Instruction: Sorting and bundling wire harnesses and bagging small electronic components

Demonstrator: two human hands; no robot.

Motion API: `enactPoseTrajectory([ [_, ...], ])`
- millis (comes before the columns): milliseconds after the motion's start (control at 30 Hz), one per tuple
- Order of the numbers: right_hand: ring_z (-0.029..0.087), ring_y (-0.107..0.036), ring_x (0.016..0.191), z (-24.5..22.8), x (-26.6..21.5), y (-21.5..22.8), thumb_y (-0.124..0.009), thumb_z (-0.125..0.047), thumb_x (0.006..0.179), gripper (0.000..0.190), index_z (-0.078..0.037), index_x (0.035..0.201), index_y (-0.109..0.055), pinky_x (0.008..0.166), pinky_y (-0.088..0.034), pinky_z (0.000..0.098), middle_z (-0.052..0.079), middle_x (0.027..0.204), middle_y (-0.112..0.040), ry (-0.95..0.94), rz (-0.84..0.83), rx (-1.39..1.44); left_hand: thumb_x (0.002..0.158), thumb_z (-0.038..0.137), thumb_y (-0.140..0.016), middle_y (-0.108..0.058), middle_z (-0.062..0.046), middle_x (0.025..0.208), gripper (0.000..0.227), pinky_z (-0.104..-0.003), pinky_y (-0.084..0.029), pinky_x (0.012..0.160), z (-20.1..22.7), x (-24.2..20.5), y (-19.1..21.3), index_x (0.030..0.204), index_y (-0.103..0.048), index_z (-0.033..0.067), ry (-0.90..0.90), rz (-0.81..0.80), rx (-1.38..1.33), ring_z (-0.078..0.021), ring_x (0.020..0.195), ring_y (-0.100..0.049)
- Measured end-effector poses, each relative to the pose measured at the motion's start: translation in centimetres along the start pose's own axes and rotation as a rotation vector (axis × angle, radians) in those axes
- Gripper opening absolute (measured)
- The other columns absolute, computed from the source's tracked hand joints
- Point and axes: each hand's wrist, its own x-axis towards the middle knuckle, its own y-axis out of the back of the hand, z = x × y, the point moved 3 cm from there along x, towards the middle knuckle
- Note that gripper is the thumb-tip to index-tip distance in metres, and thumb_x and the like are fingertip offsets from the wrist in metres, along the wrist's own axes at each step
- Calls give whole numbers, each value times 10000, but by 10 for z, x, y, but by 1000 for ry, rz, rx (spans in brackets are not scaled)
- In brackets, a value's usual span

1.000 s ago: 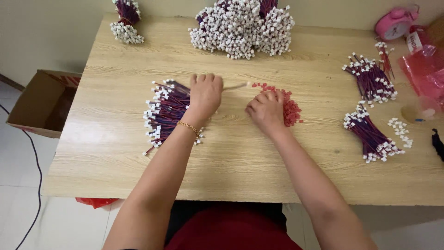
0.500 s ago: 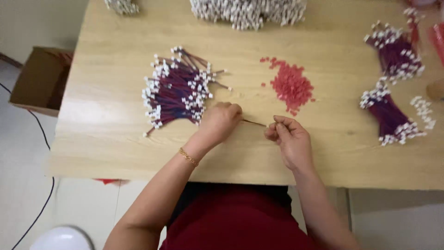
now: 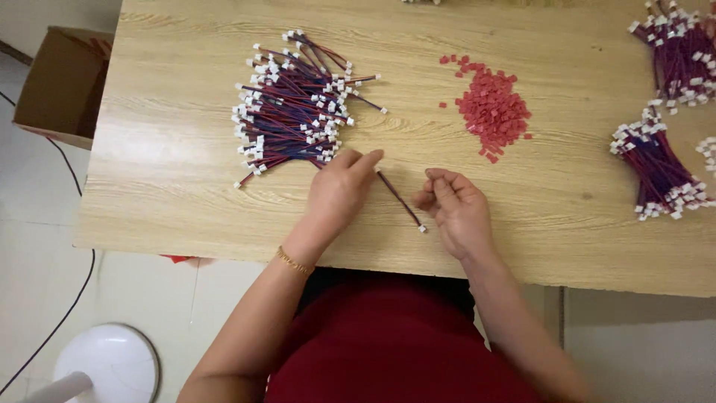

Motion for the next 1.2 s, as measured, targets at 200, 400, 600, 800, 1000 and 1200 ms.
enactPoseTrajectory([
  [200, 260, -726, 886, -23, -18, -16, -573, 1, 923, 210, -20, 1130, -602, 809, -612, 371, 129, 965, -681, -58, -63, 146, 850, 203, -661, -593, -50, 856, 56, -380, -550, 670, -1, 16, -13, 880, -700, 229, -133, -32, 82, -296, 803, -649],
  [400, 248, -730, 820, -38, -24, -21, -630, 31, 869, 200, -20, 1060, -606, 764, -616, 344, 146, 893, -689, 54, -52, 21, 872, 162, -692, -673, -72, 894, 28, -381, -558, 743, 8, 8, 1, 894, -708, 157, -69, -51, -273, -302, 881, -688],
  [600, 253, -727, 828, -60, -33, -54, -653, 31, 863, 243, 42, 1100, -602, 789, -611, 374, 204, 903, -706, 187, -115, -163, 807, 119, -771, -733, -66, 799, 179, -256, -586, 649, 8, -10, 7, 979, -735, 85, 435, 6, -873, -110, 718, -677],
  [800, 175, -686, 843, -86, -43, -79, -713, -12, 854, 191, 4, 1036, -659, 791, -556, 366, 144, 904, -721, 479, -176, -610, 904, 102, -675, -702, -157, 823, 179, -270, -605, 616, 15, -20, 9, 1027, -671, -28, 467, -38, -1129, -169, 712, -663],
  [1000, 265, -630, 1073, -94, -48, -98, -782, -146, 833, 165, -127, 986, -724, 1012, -382, 461, 43, 1024, -697, 1012, -200, -1091, 958, 114, -590, -657, -100, 797, 172, -229, -593, 573, 28, -25, -1, 1045, -647, -23, 512, -36, -1336, -126, 674, -640],
  [1200, 249, -678, 740, -83, -46, -99, -734, 7, 827, 171, -67, 980, -717, 672, -528, 341, 79, 857, -670, 766, -210, -947, 953, 134, -608, -614, -76, 791, 202, -202, -565, 514, 24, -35, -15, 1039, -645, -45, 706, 43, -1521, -109, 632, -614],
])
